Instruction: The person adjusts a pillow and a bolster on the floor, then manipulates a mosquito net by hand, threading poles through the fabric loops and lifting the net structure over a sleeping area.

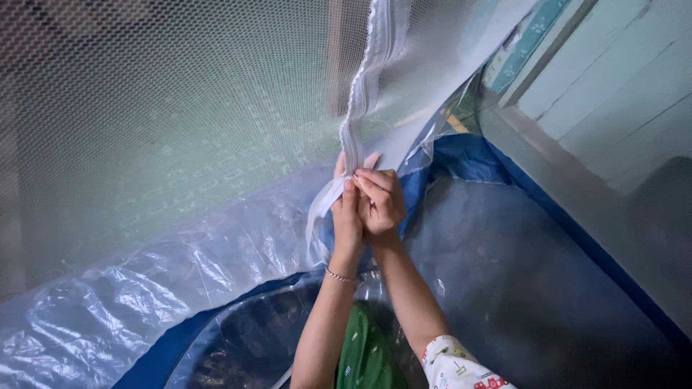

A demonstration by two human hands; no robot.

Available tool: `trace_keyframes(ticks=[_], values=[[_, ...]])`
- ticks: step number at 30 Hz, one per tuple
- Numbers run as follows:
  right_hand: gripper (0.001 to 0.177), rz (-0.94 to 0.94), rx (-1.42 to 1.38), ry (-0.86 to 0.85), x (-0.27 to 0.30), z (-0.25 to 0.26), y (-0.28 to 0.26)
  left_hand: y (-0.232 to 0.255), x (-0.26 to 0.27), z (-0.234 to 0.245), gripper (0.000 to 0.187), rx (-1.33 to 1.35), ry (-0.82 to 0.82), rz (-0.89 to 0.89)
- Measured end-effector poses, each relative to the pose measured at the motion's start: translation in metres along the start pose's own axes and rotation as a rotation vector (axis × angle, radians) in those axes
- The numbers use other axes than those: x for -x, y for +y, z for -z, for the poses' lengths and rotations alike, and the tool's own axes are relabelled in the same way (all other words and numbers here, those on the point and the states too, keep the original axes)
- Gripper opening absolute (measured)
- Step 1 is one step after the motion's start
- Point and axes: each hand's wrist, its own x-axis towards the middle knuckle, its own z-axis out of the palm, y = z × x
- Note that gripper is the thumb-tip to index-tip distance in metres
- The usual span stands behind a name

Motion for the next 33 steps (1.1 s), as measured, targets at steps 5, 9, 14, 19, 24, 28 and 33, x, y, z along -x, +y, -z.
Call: trace_keyframes(ticks=[5, 9, 14, 19, 24, 28, 33], values=[[0.023, -0.004, 0.034, 0.005, -0.018, 0.0, -0.007, 0.012, -0.003, -0.009, 0.052, 0.051, 0.019, 0.053], [0.024, 0.031, 0.074, 0.064, -0.034, -0.004, -0.011, 0.006, -0.002, -0.01, 0.044, 0.024, 0.318, 0.088], [0.024, 0.089, 0.113, 0.063, -0.053, -0.001, -0.019, 0.003, 0.002, -0.013, 0.047, 0.262, 0.468, 0.063], [0.018, 0.121, 0.115, 0.049, -0.073, 0.006, -0.025, -0.002, -0.005, -0.015, 0.046, 0.46, 0.441, 0.021], [0.016, 0.137, 0.103, 0.087, -0.089, 0.007, -0.031, -0.003, -0.008, -0.016, 0.049, 0.611, 0.375, 0.065], [0.012, 0.125, 0.117, 0.169, -0.094, 0.01, -0.03, 0.015, -0.006, -0.027, 0.051, 0.648, 0.336, 0.051], [0.015, 0.038, 0.147, 0.102, -0.098, 0.022, -0.034, 0.042, -0.003, -0.048, 0.092, 0.607, -0.256, -0.093]])
